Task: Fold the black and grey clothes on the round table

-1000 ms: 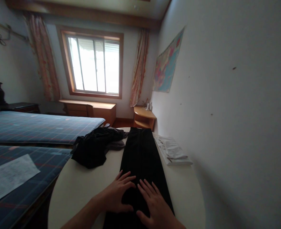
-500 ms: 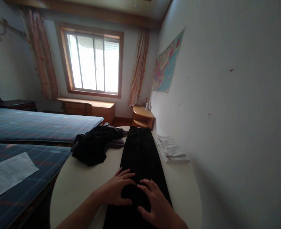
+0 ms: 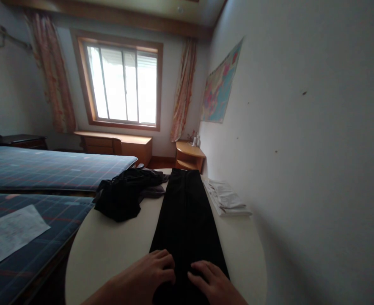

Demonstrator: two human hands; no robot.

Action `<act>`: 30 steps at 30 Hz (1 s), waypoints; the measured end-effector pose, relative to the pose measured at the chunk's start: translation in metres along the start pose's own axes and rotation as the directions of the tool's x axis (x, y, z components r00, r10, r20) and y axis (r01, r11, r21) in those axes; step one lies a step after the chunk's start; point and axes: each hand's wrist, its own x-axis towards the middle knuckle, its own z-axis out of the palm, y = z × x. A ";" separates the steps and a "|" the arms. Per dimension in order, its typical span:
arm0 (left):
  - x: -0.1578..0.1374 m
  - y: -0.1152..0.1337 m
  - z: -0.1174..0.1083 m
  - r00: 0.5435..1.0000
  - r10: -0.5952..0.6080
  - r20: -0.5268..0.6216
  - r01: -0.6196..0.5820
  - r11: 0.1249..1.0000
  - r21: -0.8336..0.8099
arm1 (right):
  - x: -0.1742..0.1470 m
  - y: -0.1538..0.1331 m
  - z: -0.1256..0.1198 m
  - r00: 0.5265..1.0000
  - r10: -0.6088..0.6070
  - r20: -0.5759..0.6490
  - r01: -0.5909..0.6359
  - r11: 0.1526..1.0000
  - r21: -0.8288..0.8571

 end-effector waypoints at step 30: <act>0.014 -0.021 -0.100 0.961 -0.242 -0.137 0.231 0.969 -0.089 | 0.043 0.015 -0.174 0.932 0.274 0.239 -0.333 0.907 0.259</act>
